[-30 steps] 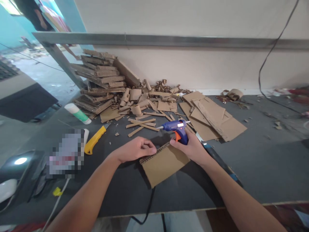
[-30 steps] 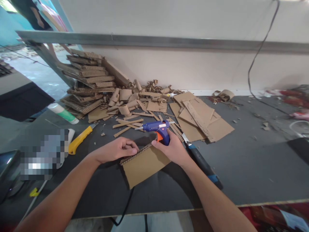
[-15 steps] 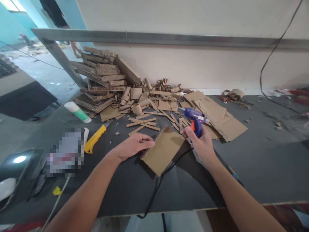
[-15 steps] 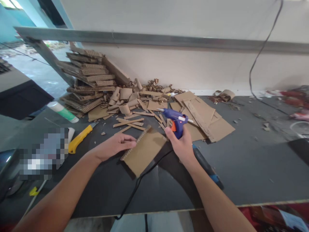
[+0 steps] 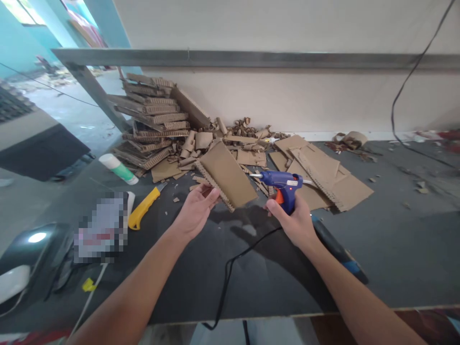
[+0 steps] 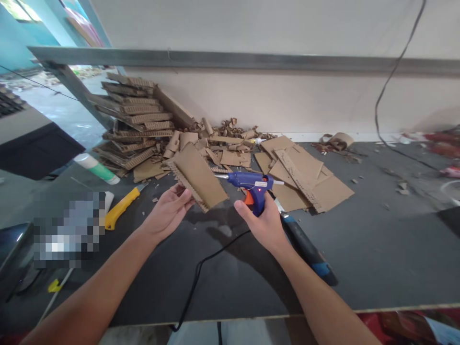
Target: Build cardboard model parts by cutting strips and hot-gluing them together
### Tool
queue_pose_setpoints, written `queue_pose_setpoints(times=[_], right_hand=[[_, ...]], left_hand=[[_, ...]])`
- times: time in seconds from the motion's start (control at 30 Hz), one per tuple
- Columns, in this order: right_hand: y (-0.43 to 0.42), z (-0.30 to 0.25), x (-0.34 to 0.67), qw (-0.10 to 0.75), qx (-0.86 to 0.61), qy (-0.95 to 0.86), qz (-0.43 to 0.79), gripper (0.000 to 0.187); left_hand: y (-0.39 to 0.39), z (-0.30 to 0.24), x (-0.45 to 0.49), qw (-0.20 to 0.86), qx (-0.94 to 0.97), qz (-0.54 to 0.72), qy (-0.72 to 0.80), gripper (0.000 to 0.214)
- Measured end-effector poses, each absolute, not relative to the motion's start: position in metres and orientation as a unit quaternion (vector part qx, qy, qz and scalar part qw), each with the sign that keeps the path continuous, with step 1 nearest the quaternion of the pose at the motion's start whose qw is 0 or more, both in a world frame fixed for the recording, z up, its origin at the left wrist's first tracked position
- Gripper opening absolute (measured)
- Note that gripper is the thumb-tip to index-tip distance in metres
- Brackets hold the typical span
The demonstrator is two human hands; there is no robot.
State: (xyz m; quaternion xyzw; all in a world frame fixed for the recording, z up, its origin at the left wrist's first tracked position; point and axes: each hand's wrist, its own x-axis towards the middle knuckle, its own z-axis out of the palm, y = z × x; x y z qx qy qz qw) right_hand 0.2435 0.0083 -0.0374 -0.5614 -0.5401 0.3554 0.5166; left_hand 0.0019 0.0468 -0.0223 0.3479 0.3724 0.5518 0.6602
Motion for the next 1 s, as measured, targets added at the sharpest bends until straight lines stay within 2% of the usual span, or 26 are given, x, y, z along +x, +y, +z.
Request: queue_pose_setpoints(times=[0.3, 0.6, 0.83, 1.0], right_hand=[[0.007, -0.025, 0.239, 0.537, -0.572, -0.534, 0.316, 0.038], [0.014, -0.030, 0.237, 0.541, -0.625, -0.493, 0.272, 0.036], [0.017, -0.026, 0.244, 0.539, -0.627, -0.497, 0.262, 0.036], [0.016, -0.023, 0.242, 0.517, -0.666, -0.503, 0.189, 0.038]], left_hand=[[0.036, -0.018, 0.016, 0.649, 0.370, 0.518, 0.417, 0.046], [0.033, -0.027, 0.024, 0.664, 0.470, 0.433, 0.388, 0.055], [0.044, -0.023, 0.004, 0.584, 0.520, 0.426, 0.455, 0.056], [0.044, -0.024, 0.005, 0.532, 0.540, 0.441, 0.480, 0.047]])
